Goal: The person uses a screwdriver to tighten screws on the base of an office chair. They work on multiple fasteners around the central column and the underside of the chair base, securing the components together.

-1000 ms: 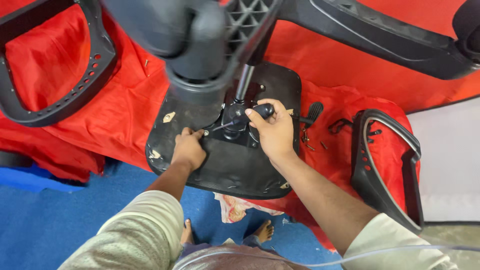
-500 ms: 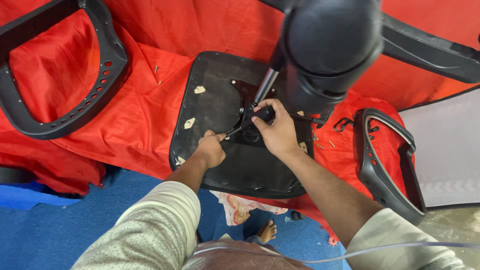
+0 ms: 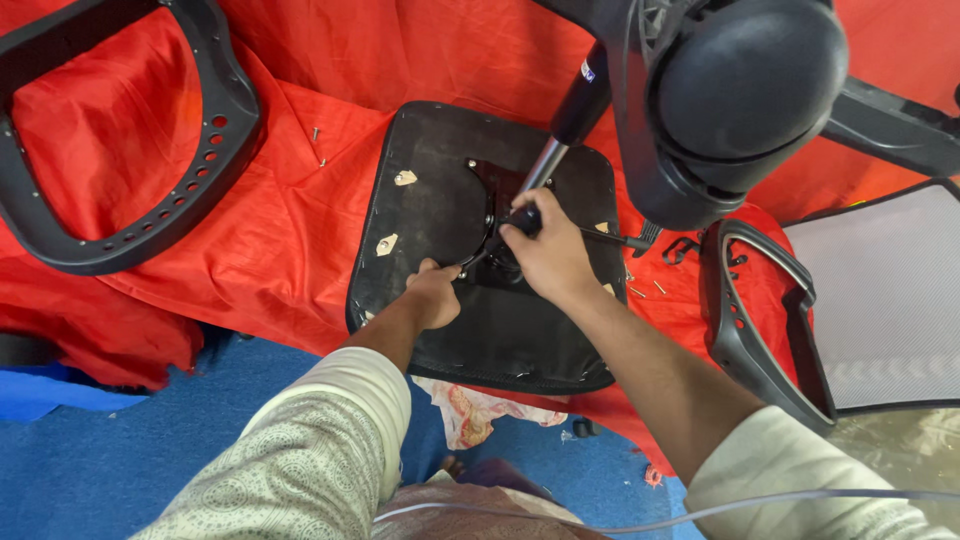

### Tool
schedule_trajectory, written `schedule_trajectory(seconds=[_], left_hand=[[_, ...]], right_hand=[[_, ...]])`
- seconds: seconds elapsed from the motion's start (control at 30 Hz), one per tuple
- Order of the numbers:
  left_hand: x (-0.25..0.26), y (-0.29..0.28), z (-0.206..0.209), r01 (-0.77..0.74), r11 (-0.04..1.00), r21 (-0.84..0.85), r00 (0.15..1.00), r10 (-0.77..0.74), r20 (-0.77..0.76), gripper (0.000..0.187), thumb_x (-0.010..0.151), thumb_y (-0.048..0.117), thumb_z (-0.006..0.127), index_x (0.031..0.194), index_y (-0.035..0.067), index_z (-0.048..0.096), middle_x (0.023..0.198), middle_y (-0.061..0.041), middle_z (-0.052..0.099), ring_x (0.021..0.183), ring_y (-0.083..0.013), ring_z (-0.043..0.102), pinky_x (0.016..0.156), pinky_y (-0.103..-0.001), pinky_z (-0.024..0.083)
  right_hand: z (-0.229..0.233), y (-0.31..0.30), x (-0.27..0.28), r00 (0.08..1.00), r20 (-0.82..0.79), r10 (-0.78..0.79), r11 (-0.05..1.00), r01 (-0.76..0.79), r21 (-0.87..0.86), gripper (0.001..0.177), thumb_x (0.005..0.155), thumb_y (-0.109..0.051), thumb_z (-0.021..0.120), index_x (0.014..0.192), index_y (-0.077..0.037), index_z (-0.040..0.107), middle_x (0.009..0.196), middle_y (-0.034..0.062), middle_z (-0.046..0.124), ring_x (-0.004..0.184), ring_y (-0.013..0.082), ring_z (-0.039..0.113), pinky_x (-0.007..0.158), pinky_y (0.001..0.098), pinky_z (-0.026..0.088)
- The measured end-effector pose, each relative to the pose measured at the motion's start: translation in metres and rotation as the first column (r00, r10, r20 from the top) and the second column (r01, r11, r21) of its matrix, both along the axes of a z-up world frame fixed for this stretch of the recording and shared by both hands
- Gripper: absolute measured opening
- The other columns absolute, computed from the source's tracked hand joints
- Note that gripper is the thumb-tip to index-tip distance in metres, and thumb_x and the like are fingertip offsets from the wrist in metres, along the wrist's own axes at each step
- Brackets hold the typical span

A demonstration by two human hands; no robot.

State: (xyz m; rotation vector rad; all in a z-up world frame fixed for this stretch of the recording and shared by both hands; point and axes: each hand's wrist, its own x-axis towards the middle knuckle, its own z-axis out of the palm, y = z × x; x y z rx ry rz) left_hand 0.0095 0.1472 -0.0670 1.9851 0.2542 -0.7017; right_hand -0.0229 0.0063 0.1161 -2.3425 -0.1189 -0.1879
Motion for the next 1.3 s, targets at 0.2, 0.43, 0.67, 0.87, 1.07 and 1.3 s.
schedule_trajectory(seconds=[0.2, 0.43, 0.67, 0.87, 1.07, 1.3], left_hand=[[-0.005, 0.006, 0.011, 0.259, 0.941, 0.219, 0.947, -0.292, 0.135, 0.078, 0.085, 0.001, 0.055, 0.156, 0.03, 0.041, 0.157, -0.008, 0.031, 0.143, -0.0389, 0.033, 0.119, -0.042, 0.037], [-0.009, 0.006, 0.023, 0.265, 0.931, 0.253, 0.948, -0.299, 0.108, 0.082, 0.084, 0.002, 0.056, 0.159, 0.029, 0.037, 0.16, -0.006, 0.03, 0.145, -0.0399, 0.032, 0.12, -0.044, 0.036], [-0.012, 0.005, 0.042, 0.276, 0.92, 0.278, 0.954, -0.298, 0.039, 0.086, 0.084, 0.004, 0.058, 0.161, 0.031, 0.031, 0.161, -0.006, 0.029, 0.146, -0.0402, 0.032, 0.119, -0.047, 0.038], [0.003, 0.015, 0.059, 0.373, 0.905, 0.207, 0.927, -0.373, -0.037, 0.09, 0.084, 0.0, 0.062, 0.16, 0.036, 0.03, 0.159, -0.01, 0.029, 0.14, -0.0405, 0.041, 0.094, -0.041, 0.061], [0.02, 0.031, 0.064, 0.462, 0.885, 0.06, 0.884, -0.453, -0.117, 0.088, 0.084, 0.001, 0.068, 0.159, 0.031, 0.032, 0.154, -0.008, 0.037, 0.11, -0.0327, 0.067, 0.066, -0.038, 0.063], [0.042, 0.04, 0.057, 0.625, 0.781, 0.013, 0.775, -0.619, -0.128, 0.093, 0.084, -0.003, 0.067, 0.161, 0.029, 0.026, 0.146, -0.01, 0.045, 0.104, -0.0294, 0.069, 0.066, -0.036, 0.065]], right_hand=[[0.025, 0.017, 0.02, 0.992, -0.115, -0.042, 0.958, 0.007, -0.287, 0.04, 0.086, -0.036, 0.079, 0.108, -0.009, 0.059, 0.091, 0.0143, 0.073, 0.089, 0.0326, 0.073, 0.079, 0.0412, 0.055], [0.028, 0.018, 0.036, 0.988, -0.152, -0.009, 0.957, -0.035, -0.289, 0.038, 0.083, -0.027, 0.08, 0.108, -0.006, 0.06, 0.093, 0.0161, 0.074, 0.091, 0.0321, 0.075, 0.082, 0.041, 0.058], [0.037, 0.013, 0.028, 0.964, -0.254, -0.073, 0.952, -0.009, -0.307, 0.039, 0.085, -0.03, 0.077, 0.109, -0.005, 0.059, 0.093, 0.0182, 0.074, 0.088, 0.0328, 0.078, 0.08, 0.0411, 0.06], [0.035, 0.023, 0.024, 0.986, -0.142, -0.085, 0.944, 0.035, -0.327, 0.046, 0.084, -0.039, 0.081, 0.107, -0.005, 0.061, 0.088, 0.021, 0.072, 0.09, 0.0377, 0.073, 0.08, 0.0444, 0.056], [0.026, 0.045, 0.023, 0.981, -0.094, -0.171, 0.956, 0.143, -0.256, 0.036, 0.083, -0.03, 0.08, 0.101, -0.006, 0.06, 0.085, 0.0183, 0.073, 0.086, 0.0369, 0.074, 0.075, 0.0444, 0.057], [0.018, 0.07, 0.027, 0.975, -0.089, -0.205, 0.95, 0.177, -0.256, 0.031, 0.082, -0.02, 0.079, 0.1, -0.007, 0.056, 0.079, 0.0174, 0.07, 0.082, 0.039, 0.071, 0.072, 0.0461, 0.053]])
